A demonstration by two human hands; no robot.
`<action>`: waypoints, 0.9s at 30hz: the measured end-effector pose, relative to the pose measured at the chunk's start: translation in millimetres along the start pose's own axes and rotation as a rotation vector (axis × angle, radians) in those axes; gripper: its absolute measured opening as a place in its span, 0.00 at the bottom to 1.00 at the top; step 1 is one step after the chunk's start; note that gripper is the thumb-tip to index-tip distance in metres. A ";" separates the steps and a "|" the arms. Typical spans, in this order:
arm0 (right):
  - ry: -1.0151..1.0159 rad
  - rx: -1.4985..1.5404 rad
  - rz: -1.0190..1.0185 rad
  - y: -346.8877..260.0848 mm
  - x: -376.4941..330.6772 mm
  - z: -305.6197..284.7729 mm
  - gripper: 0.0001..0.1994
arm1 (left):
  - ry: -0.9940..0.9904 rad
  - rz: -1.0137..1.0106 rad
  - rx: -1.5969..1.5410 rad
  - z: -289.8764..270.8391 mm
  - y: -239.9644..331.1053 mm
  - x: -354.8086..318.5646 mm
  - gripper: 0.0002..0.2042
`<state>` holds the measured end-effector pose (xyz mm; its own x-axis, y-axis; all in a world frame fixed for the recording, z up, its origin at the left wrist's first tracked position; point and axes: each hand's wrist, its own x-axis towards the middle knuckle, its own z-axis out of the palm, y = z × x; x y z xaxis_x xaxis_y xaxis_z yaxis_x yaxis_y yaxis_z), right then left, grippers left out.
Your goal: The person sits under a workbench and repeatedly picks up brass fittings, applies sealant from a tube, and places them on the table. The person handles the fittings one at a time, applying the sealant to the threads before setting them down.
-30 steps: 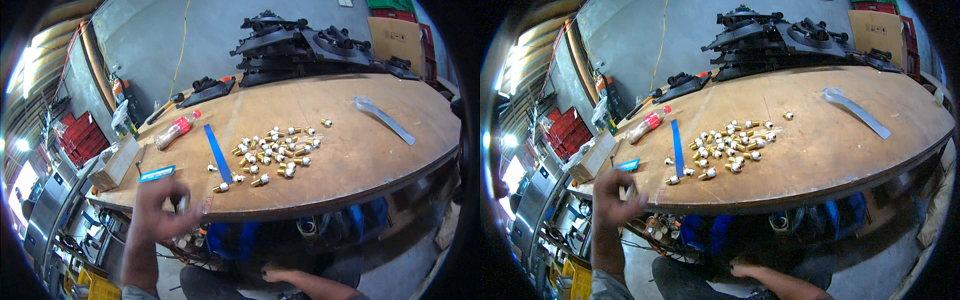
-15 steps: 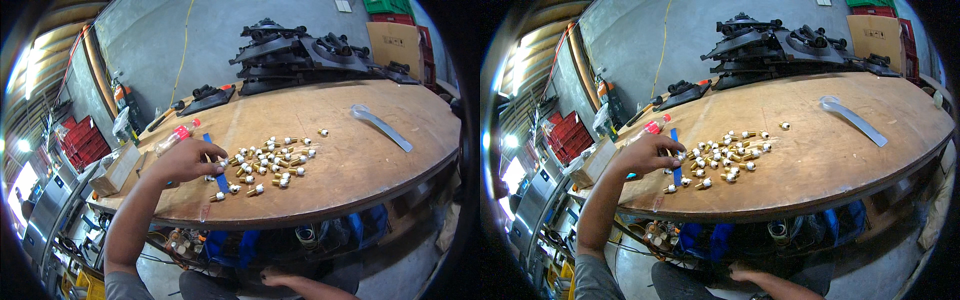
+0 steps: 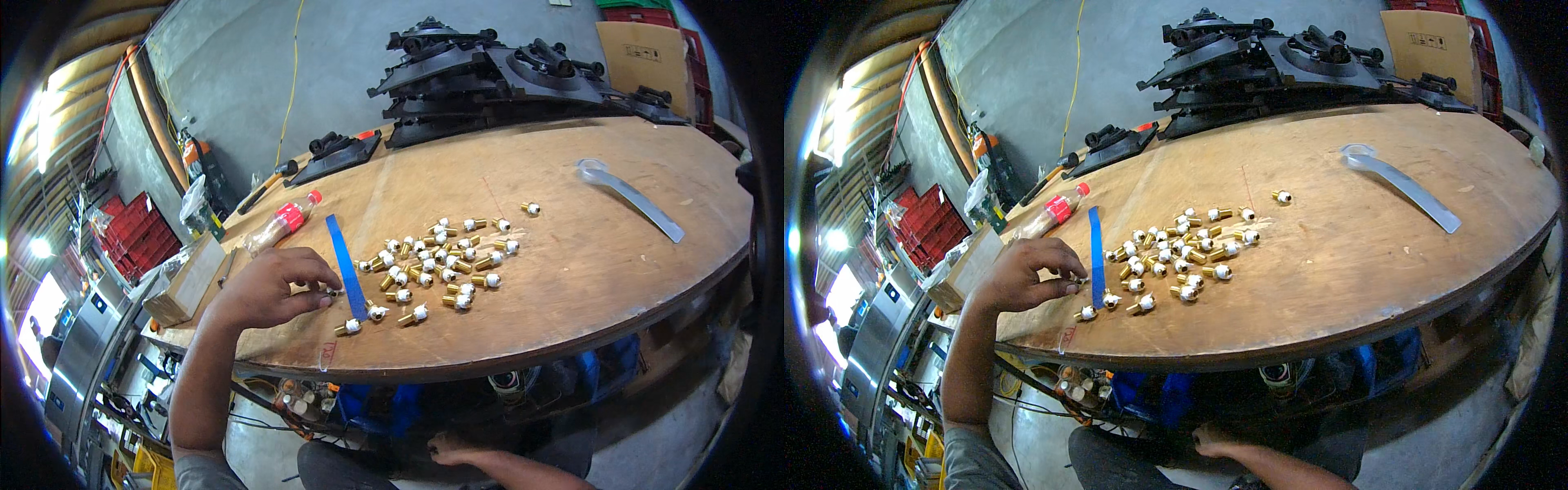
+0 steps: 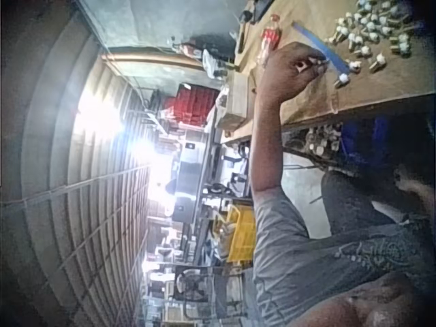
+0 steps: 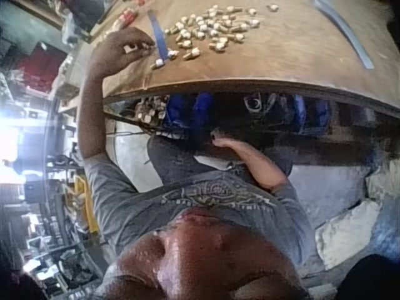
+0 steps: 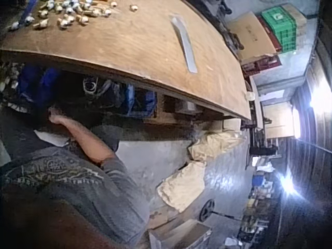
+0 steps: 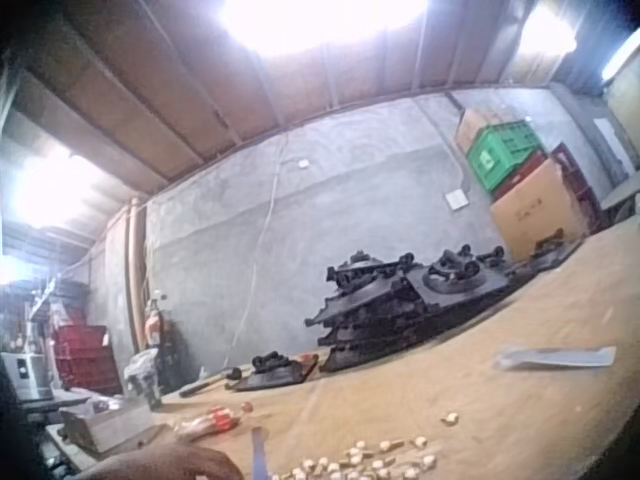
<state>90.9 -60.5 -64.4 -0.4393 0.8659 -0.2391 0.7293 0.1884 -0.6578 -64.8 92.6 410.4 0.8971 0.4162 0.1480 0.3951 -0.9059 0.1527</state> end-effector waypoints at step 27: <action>-0.071 0.017 0.113 -21.0 -16.0 -28.2 0.18 | 0.096 -0.112 0.089 194.3 50.4 -97.7 0.11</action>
<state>97.4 -65.2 -26.6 -0.3909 0.8463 -0.3618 0.7677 0.0830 -0.6354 -94.1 -9.0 213.8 0.8254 0.5162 0.2284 0.5110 -0.8552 0.0864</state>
